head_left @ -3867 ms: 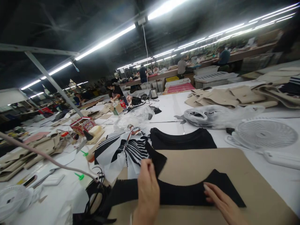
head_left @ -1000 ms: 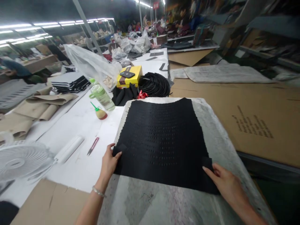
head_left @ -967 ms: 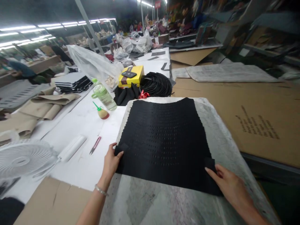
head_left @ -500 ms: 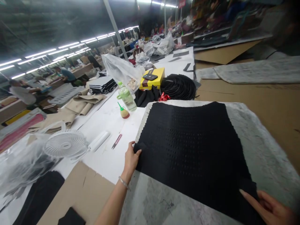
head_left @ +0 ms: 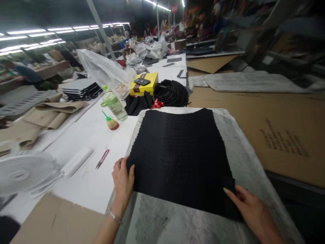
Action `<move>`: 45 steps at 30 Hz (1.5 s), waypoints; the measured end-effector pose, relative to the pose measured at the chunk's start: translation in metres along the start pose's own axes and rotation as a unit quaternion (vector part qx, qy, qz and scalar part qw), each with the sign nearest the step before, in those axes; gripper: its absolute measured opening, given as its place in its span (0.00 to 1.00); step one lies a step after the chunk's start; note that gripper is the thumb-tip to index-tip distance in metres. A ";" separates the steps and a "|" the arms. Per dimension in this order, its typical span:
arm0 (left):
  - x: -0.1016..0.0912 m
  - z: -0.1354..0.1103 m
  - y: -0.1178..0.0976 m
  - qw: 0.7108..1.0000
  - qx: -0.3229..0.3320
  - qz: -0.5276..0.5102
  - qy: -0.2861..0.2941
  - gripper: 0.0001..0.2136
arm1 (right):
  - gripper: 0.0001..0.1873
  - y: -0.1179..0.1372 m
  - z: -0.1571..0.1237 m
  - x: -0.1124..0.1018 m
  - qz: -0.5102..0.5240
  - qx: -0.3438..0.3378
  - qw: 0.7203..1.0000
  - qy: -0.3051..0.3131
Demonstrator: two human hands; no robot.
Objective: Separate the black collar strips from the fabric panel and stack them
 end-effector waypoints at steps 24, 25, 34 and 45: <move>0.038 -0.042 -0.032 0.975 0.134 0.170 0.057 0.39 | 0.14 0.025 -0.010 -0.006 -0.063 0.027 0.998 -0.006; 0.039 -0.043 -0.032 0.974 0.134 0.175 0.059 0.39 | 0.13 0.024 -0.010 -0.007 -0.067 0.031 0.997 -0.006; 0.039 -0.048 -0.034 0.975 0.120 0.168 0.076 0.36 | 0.19 0.097 -0.037 -0.021 -0.143 -0.290 0.936 -0.136; 0.036 -0.048 -0.030 0.983 0.090 0.132 0.095 0.36 | 0.26 0.080 -0.040 0.005 -0.175 -0.401 0.894 -0.099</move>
Point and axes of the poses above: each hand's wrist, its own z-axis towards the middle knuckle, its own x-axis out of the palm, y = z × x, the point moved 9 cm from there along z, towards the middle knuckle, and after that the axes turned 2 degrees about -z, right-handed, at the moved point
